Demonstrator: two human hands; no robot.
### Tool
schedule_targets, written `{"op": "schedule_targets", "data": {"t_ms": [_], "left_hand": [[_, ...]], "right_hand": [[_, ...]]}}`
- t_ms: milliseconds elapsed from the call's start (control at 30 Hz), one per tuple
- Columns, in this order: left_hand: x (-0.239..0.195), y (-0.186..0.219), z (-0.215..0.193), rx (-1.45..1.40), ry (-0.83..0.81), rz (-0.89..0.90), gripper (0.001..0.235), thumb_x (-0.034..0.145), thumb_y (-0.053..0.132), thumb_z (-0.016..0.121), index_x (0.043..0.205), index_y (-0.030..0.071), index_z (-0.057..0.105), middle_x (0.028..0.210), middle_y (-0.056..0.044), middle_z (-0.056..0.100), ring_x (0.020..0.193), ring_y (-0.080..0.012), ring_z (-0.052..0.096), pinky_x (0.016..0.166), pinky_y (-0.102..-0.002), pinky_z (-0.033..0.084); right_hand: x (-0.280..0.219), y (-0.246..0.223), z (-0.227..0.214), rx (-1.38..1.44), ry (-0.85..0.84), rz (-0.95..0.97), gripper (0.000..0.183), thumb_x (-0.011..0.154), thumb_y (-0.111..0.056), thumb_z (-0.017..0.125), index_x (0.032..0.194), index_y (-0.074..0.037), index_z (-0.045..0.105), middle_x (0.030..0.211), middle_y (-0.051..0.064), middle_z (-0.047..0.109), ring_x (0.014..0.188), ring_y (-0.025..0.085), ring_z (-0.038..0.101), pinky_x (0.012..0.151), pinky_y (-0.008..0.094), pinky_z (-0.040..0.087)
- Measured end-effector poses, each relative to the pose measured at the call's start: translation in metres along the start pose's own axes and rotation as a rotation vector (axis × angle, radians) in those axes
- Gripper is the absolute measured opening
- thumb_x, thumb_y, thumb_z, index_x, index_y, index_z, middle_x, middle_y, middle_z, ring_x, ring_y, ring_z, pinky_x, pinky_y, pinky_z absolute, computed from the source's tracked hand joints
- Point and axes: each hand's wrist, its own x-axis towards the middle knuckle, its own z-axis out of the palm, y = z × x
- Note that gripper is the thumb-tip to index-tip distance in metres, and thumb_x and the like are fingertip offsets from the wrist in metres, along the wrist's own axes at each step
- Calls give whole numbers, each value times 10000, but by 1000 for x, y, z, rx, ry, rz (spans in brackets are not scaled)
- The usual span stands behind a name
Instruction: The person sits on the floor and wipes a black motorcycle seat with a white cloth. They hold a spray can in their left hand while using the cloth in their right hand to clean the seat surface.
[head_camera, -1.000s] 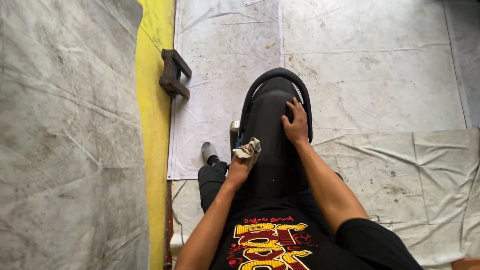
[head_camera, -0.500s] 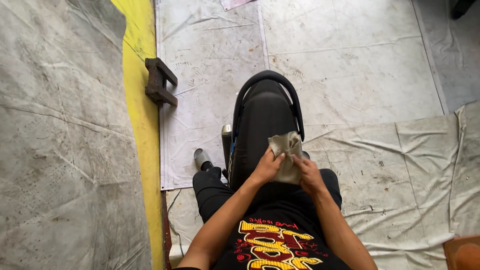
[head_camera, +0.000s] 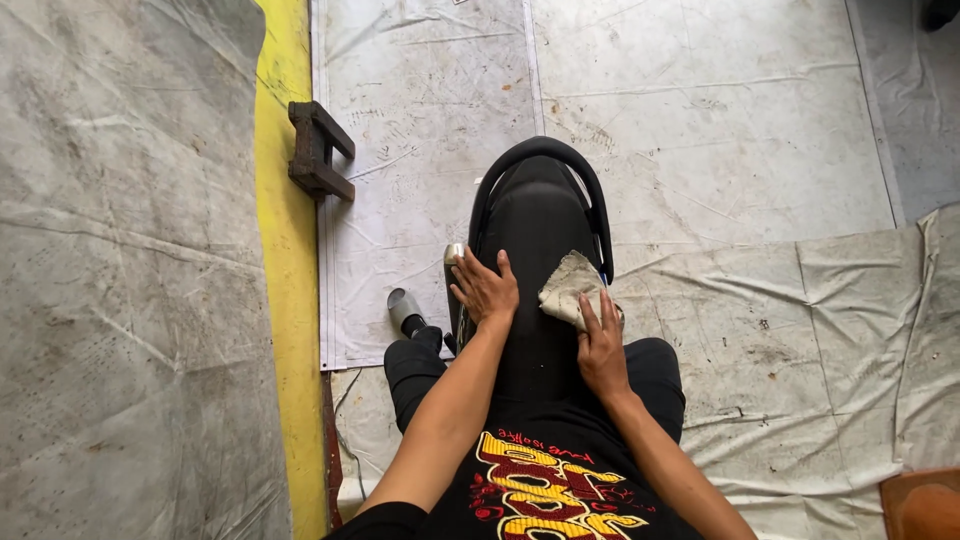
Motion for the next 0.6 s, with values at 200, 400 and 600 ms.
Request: {"op": "schedule_targets", "data": {"t_ms": [200,400,600], "left_hand": [[17,7,-20,-73,-68,-305,865,990,667,324,1619,90,187,1683,-151,233,1560,-332,216,1251,-555,116],[62,-51,5,-27,104,-195,767,1045,590,344,1610,79,251,1675,-185,250,1574,-353,191,1262,-564,93],[60,-62,11,-134,107,-133,629,1040,485,399,1564,138,403,1645,-141,365,1536,-329,301,1236,-550,137]], "right_hand": [[3,4,-8,362,-58,191,661,915,32,488,1526,-220,492,1648,185,338,1519,391,342,1177,441,389],[18,-1,-6,357,-20,236,705,872,72,481,1504,-237,520,1649,109,375,1501,346,394,1112,411,471],[96,-2,-4,339,-46,219,711,835,84,508,1470,-229,570,1638,131,415,1468,372,451,1072,412,503]]}}
